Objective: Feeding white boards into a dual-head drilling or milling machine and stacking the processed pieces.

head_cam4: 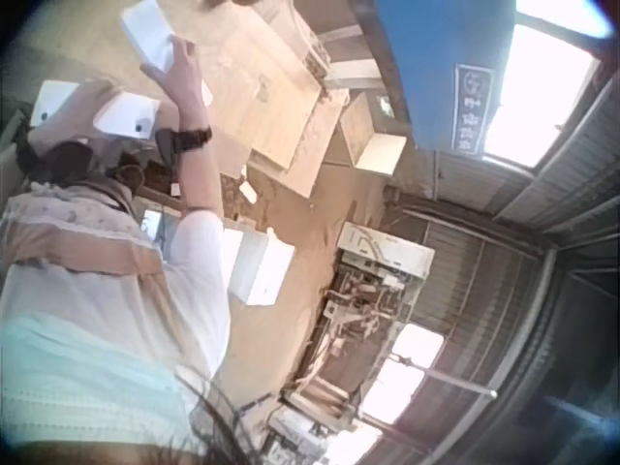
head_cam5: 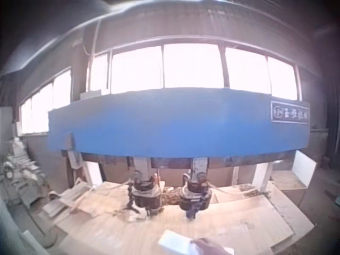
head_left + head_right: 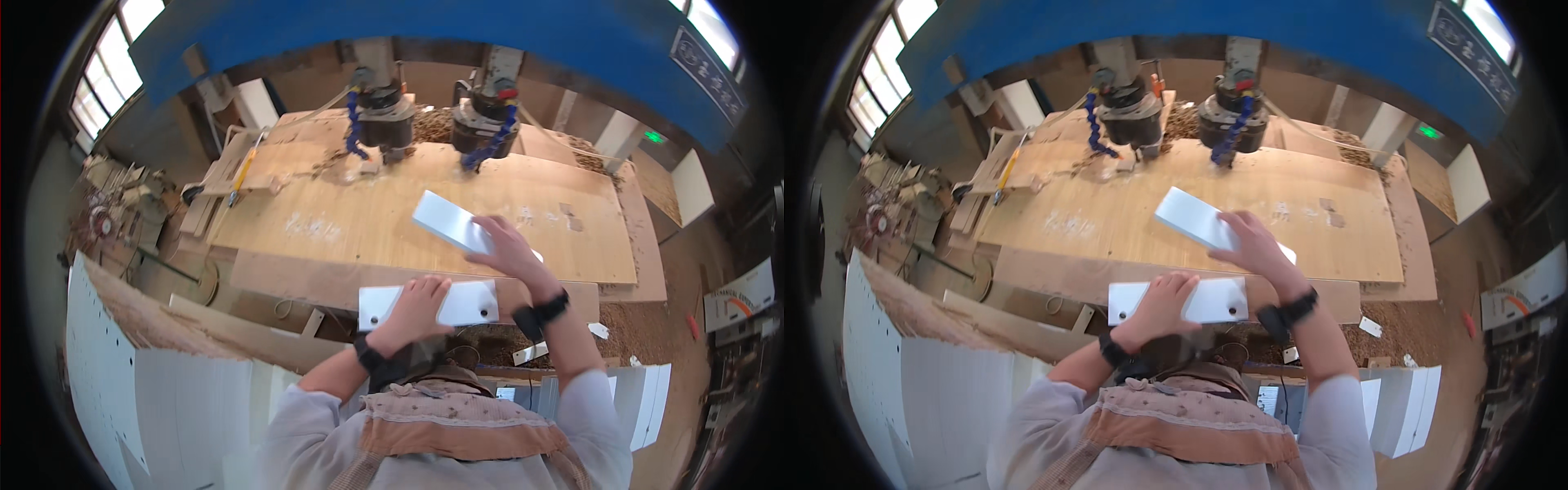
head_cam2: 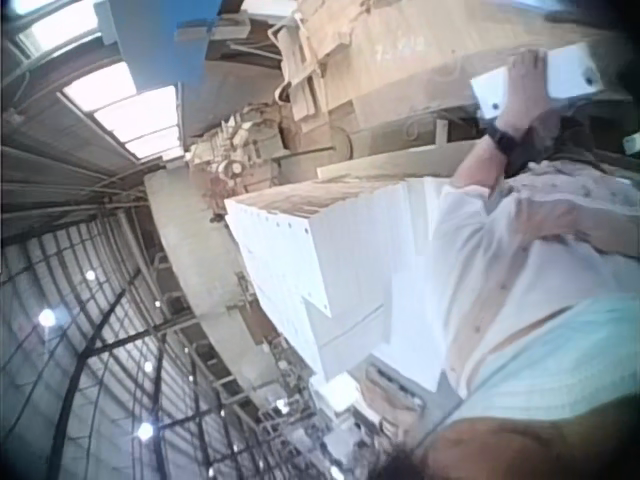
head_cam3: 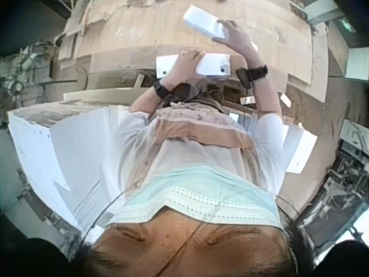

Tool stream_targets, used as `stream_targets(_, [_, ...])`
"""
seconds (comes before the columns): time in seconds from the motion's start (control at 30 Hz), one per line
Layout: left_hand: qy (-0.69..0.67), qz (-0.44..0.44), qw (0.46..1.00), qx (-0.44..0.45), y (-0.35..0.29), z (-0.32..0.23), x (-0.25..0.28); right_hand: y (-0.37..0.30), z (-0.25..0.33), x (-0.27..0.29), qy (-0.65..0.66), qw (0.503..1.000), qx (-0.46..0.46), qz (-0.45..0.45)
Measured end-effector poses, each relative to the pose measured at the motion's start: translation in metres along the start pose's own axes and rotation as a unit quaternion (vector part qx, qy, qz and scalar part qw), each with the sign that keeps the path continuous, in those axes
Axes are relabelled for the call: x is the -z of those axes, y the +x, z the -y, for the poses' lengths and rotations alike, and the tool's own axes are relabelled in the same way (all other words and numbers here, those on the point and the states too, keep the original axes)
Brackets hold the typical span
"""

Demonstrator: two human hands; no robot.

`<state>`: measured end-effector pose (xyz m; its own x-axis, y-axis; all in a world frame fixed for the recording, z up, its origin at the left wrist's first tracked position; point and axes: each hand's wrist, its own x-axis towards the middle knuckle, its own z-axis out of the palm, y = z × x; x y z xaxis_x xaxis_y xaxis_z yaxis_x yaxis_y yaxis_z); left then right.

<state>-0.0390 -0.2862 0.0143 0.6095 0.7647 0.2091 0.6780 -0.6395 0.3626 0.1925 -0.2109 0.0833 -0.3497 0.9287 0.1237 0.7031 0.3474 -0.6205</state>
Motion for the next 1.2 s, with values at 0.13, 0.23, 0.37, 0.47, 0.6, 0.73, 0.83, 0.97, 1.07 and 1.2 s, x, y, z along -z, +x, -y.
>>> stream_targets(0.13, [-0.017, -0.069, 0.994, 0.079, -0.084, -0.022, 0.023, 0.098, -0.033, -0.068, -0.123, 0.988, 0.080, 0.049])
stream_targets(0.23, [0.007, -0.093, 0.971, 0.222, -0.152, -0.028, 0.045, 0.173, -0.050, -0.092, -0.250, 0.962, 0.096, 0.043])
stream_targets(0.37, [0.051, -0.118, 0.915, 0.382, -0.251, -0.036, 0.063, 0.248, -0.078, -0.103, -0.287, 0.953, 0.046, 0.081])
stream_targets(0.47, [0.091, -0.137, 0.839, 0.519, -0.322, -0.043, 0.060, 0.243, -0.061, -0.086, -0.239, 0.964, 0.094, 0.062])
stream_targets(0.6, [0.148, -0.156, 0.785, 0.581, -0.382, -0.016, 0.065, 0.245, -0.075, -0.096, -0.246, 0.966, 0.057, 0.057])
stream_targets(0.73, [0.173, -0.182, 0.769, 0.588, -0.416, 0.007, 0.050, 0.200, -0.021, -0.111, -0.148, 0.979, 0.121, 0.068])
stream_targets(0.83, [0.221, -0.187, 0.772, 0.566, -0.422, 0.012, 0.038, 0.123, 0.041, -0.087, -0.092, 0.982, 0.154, 0.064])
stream_targets(0.97, [0.181, -0.210, 0.735, 0.619, -0.416, 0.004, 0.013, 0.030, 0.058, -0.033, -0.025, 0.993, 0.110, 0.044])
stream_targets(1.07, [0.176, -0.224, 0.786, 0.548, -0.401, -0.003, -0.005, -0.040, 0.022, 0.016, -0.045, 0.998, 0.028, -0.041])
stream_targets(1.2, [0.100, -0.162, 0.881, 0.433, -0.377, -0.032, -0.008, -0.158, -0.056, 0.079, 0.008, 0.950, -0.130, -0.283])
